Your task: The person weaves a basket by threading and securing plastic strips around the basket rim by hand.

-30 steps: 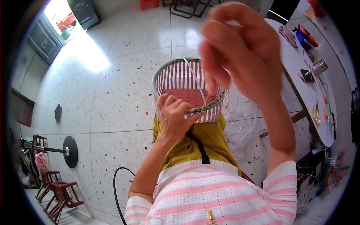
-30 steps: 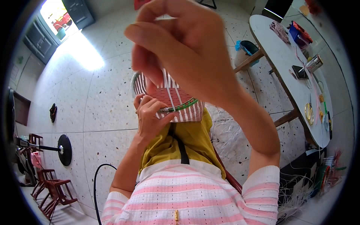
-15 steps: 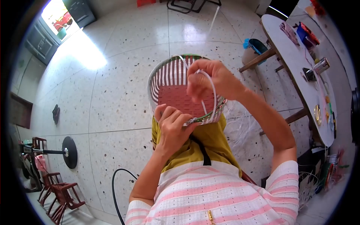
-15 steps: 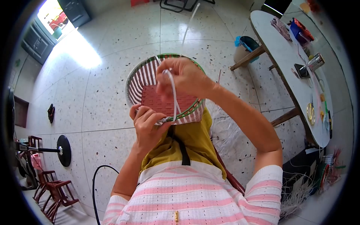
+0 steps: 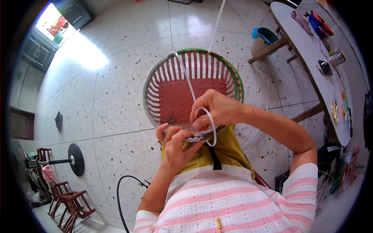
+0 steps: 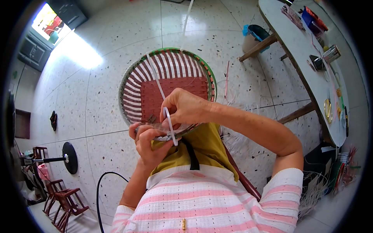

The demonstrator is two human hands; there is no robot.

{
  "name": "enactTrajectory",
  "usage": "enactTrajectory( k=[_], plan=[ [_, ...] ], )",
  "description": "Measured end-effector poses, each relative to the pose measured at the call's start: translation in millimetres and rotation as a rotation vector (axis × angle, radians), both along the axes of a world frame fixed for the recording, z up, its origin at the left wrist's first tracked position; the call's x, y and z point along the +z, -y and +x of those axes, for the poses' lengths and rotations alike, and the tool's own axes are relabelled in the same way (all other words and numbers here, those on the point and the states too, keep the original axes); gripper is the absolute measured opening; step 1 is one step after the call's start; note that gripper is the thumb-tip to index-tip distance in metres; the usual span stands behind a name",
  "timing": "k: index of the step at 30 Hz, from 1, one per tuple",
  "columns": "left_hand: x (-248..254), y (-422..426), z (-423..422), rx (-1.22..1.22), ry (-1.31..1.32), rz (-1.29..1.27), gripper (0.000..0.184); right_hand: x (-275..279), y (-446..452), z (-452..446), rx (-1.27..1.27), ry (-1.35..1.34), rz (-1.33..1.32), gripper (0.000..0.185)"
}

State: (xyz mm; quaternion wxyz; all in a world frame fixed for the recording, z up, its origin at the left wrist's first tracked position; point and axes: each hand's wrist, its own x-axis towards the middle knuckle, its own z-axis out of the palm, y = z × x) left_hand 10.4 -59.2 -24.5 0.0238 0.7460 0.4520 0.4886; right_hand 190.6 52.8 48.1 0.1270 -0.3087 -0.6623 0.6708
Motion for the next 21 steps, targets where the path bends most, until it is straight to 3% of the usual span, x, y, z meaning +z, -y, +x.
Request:
enactTrajectory(
  k=[21],
  plan=[
    [-6.5, 9.5, -2.1, -0.011, -0.030, 0.020, 0.054, -14.1, 4.4, -7.5, 0.089, 0.027, -0.114, 0.017]
  ],
)
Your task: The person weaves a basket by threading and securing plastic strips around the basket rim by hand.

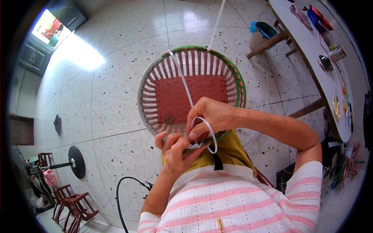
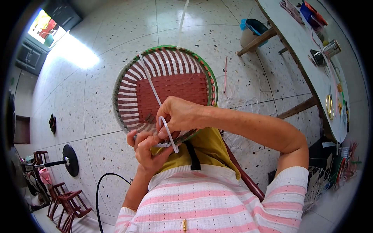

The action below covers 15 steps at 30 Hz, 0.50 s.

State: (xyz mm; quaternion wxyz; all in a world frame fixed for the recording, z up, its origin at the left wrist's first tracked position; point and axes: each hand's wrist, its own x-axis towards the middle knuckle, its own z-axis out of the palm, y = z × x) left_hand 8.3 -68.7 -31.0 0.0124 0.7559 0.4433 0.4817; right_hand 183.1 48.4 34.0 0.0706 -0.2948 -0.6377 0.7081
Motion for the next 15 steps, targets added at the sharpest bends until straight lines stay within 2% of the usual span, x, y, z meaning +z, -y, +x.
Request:
enactTrajectory(
  k=[4, 9, 15],
  plan=[
    [-1.6, 2.1, 0.3, 0.004, -0.004, 0.014, 0.056, -4.4, -2.1, -2.9, 0.042, 0.002, 0.064, 0.017],
    [-4.4, 5.6, -2.1, 0.003, -0.022, -0.016, 0.060, -7.9, -6.1, -4.9, 0.099, -0.003, 0.001, 0.017],
    [-7.7, 9.6, -1.4, 0.012, -0.038, -0.061, 0.060, -4.9, -6.3, -1.9, 0.048, 0.053, -0.126, 0.018]
  ],
)
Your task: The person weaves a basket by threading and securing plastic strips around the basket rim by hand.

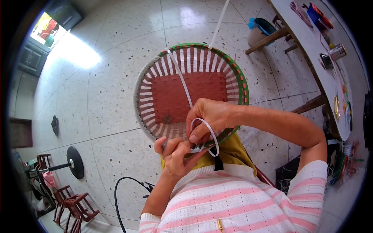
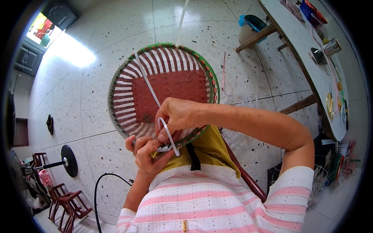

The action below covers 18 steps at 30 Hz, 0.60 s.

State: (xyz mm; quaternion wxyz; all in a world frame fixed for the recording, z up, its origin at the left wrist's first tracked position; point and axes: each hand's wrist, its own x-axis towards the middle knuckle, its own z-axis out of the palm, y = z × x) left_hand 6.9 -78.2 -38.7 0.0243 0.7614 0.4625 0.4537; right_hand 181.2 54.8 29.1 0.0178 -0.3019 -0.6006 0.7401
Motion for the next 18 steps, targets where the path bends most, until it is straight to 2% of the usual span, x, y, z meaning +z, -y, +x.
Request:
enactTrajectory(
  k=[4, 10, 18],
  plan=[
    [2.2, -2.0, -0.1, -0.016, -0.010, 0.076, 0.057, -0.4, 1.2, -1.0, 0.014, 0.006, 0.008, 0.019],
    [-2.2, 4.3, -2.1, -0.008, 0.012, -0.013, 0.061, -4.4, 2.7, -2.5, 0.034, -0.033, 0.035, 0.019],
    [-1.1, 3.4, -0.8, -0.011, 0.023, 0.011, 0.061, -5.0, 1.7, -3.8, 0.086, -0.078, 0.072, 0.014]
  ],
)
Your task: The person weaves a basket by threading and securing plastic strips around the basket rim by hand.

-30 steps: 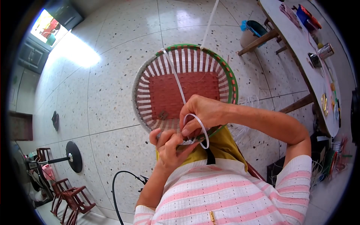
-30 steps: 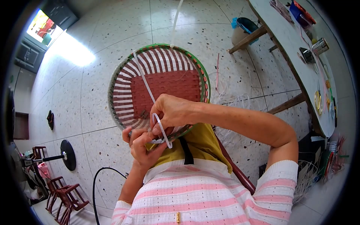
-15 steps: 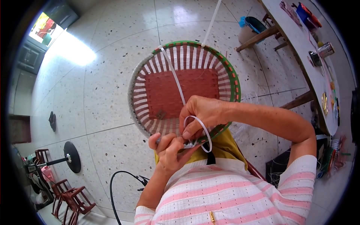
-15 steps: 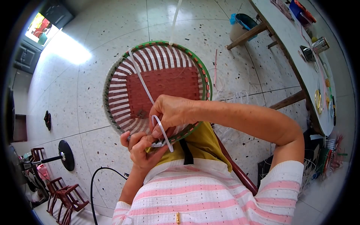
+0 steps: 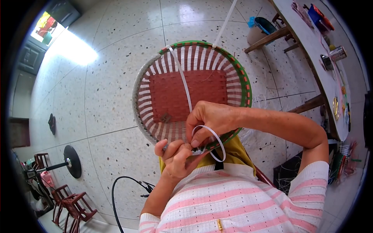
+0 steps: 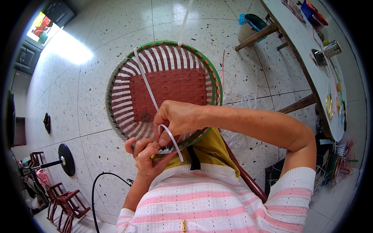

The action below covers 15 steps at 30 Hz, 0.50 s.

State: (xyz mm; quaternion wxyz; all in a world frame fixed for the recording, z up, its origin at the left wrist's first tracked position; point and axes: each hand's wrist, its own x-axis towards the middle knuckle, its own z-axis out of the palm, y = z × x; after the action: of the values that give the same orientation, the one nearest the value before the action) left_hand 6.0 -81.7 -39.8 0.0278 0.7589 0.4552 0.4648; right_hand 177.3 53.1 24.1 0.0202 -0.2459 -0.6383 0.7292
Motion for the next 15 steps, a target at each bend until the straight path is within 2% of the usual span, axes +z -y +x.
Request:
enactTrajectory(
  k=[12, 15],
  plan=[
    [4.5, -4.1, 0.5, 0.003, 0.007, -0.012, 0.069, 4.4, -0.1, -1.0, 0.046, -0.161, 0.177, 0.010],
    [4.1, -4.1, 0.3, 0.003, 0.007, -0.008, 0.069, 9.0, -0.3, -0.3, 0.048, -0.125, 0.121, 0.011]
  ],
)
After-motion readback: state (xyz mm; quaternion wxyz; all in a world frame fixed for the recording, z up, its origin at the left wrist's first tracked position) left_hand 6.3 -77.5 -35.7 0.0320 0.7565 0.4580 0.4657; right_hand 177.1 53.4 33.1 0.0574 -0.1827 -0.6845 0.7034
